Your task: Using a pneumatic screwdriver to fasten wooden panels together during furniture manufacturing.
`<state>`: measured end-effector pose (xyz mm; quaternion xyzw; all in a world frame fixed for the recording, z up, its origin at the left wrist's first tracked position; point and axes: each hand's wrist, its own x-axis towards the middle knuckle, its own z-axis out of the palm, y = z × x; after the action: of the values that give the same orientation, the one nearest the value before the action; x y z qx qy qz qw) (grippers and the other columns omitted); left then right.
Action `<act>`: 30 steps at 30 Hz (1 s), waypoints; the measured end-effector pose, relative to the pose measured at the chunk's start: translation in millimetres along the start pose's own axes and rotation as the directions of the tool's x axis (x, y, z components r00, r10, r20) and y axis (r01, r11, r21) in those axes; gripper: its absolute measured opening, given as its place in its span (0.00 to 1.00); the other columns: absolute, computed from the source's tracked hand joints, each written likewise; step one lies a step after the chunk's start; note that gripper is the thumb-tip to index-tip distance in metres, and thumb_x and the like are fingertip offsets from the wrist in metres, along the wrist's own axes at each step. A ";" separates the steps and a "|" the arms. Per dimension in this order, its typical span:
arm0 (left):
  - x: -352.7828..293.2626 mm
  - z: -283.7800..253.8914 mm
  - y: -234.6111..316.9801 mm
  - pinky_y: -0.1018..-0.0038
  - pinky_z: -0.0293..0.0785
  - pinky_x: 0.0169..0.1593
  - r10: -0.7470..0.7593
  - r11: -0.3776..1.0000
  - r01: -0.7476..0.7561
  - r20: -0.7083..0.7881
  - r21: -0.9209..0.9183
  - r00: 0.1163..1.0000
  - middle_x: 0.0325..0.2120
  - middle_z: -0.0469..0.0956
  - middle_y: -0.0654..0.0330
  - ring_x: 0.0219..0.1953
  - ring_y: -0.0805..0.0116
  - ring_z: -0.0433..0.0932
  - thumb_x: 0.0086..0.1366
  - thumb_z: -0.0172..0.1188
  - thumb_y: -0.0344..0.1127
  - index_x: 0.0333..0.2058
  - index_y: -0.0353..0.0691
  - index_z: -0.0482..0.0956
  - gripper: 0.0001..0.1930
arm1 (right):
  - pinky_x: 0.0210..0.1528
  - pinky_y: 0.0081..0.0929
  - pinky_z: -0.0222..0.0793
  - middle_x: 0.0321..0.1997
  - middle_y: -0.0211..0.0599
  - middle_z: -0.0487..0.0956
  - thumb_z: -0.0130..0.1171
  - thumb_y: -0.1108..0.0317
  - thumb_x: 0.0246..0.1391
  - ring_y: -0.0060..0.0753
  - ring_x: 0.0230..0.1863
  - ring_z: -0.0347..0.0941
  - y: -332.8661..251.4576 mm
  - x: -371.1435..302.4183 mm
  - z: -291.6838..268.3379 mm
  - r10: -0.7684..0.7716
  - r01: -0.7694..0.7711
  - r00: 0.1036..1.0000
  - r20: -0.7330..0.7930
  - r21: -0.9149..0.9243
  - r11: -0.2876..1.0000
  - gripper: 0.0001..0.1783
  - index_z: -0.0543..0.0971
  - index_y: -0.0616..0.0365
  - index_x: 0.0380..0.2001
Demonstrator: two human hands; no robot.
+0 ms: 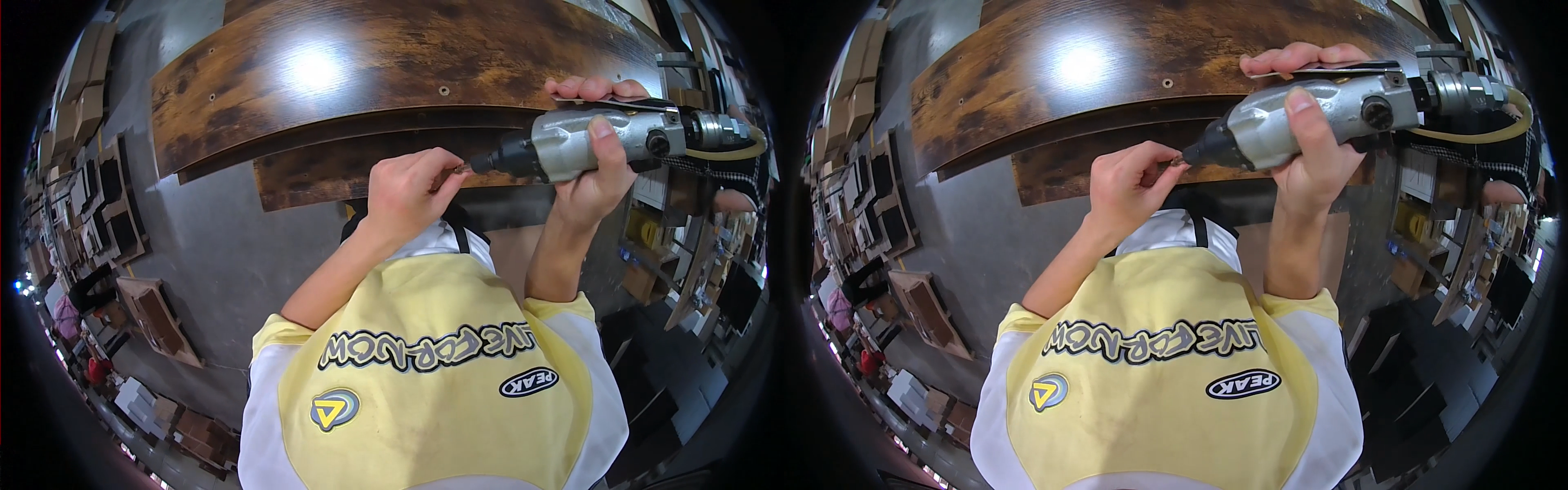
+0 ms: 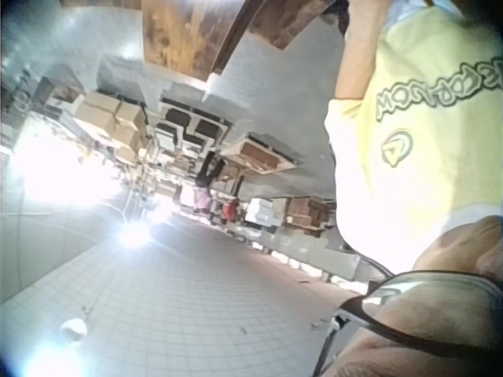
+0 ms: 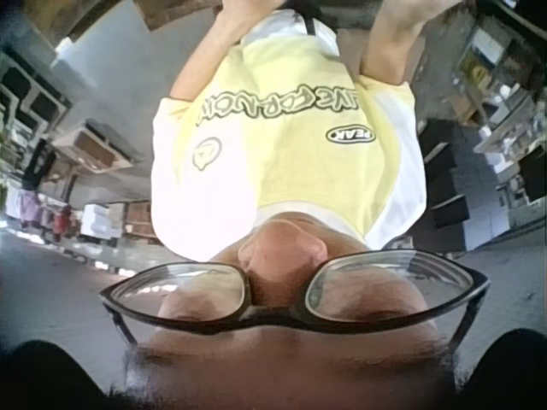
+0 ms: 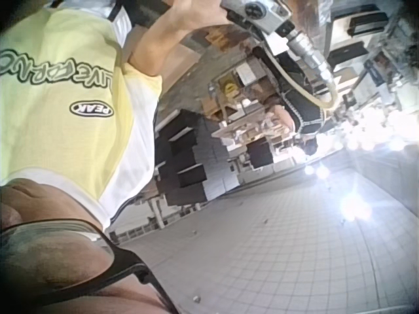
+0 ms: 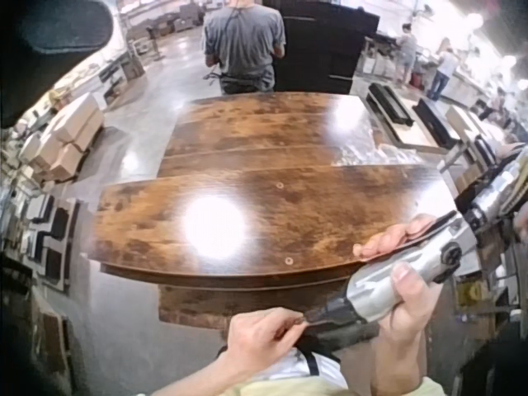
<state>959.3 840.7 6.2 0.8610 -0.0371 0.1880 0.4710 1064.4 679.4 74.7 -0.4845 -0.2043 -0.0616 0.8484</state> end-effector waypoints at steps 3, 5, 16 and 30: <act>2.7 -5.6 5.5 0.77 0.64 0.19 -0.173 0.979 0.179 0.074 -0.094 0.982 0.14 0.72 0.62 0.13 0.71 0.70 0.53 0.70 0.30 0.28 0.40 0.80 0.06 | 0.53 0.54 0.72 0.41 0.50 0.74 0.52 0.78 0.48 0.47 0.43 0.75 2.3 7.6 1.0 0.001 0.000 1.000 -0.023 0.066 0.998 0.24 0.62 0.62 0.51; 4.0 -10.8 3.5 0.78 0.63 0.19 -0.198 0.970 0.209 0.095 -0.128 0.976 0.14 0.73 0.60 0.13 0.73 0.68 0.53 0.69 0.29 0.31 0.39 0.82 0.07 | 0.52 0.54 0.72 0.41 0.50 0.74 0.53 0.77 0.49 0.47 0.43 0.75 5.3 8.7 2.0 -0.003 0.006 1.000 -0.029 0.078 0.997 0.24 0.62 0.62 0.51; 9.5 7.2 -12.4 0.79 0.65 0.19 0.095 0.995 -0.097 -0.089 -0.009 0.991 0.16 0.77 0.61 0.13 0.73 0.71 0.52 0.70 0.29 0.33 0.39 0.83 0.08 | 0.51 0.53 0.73 0.40 0.50 0.74 0.54 0.77 0.49 0.49 0.42 0.76 7.0 12.2 6.1 -0.044 0.045 0.999 0.017 -0.030 0.999 0.25 0.62 0.62 0.51; 146.6 -0.4 -100.9 0.70 0.73 0.25 0.192 0.892 -0.149 -0.057 0.428 0.980 0.15 0.77 0.61 0.19 0.61 0.78 0.54 0.69 0.49 0.29 0.45 0.85 0.14 | 0.27 0.18 0.70 0.31 0.31 0.77 0.60 0.84 0.47 0.17 0.25 0.73 100.5 117.1 61.9 -0.187 0.206 0.971 0.149 -0.125 0.971 0.12 0.74 0.60 0.35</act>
<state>1119.4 913.5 -21.5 0.9255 -0.0480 0.2742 0.2570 1183.6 795.3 69.9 -0.5228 -0.3041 -0.1264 0.7862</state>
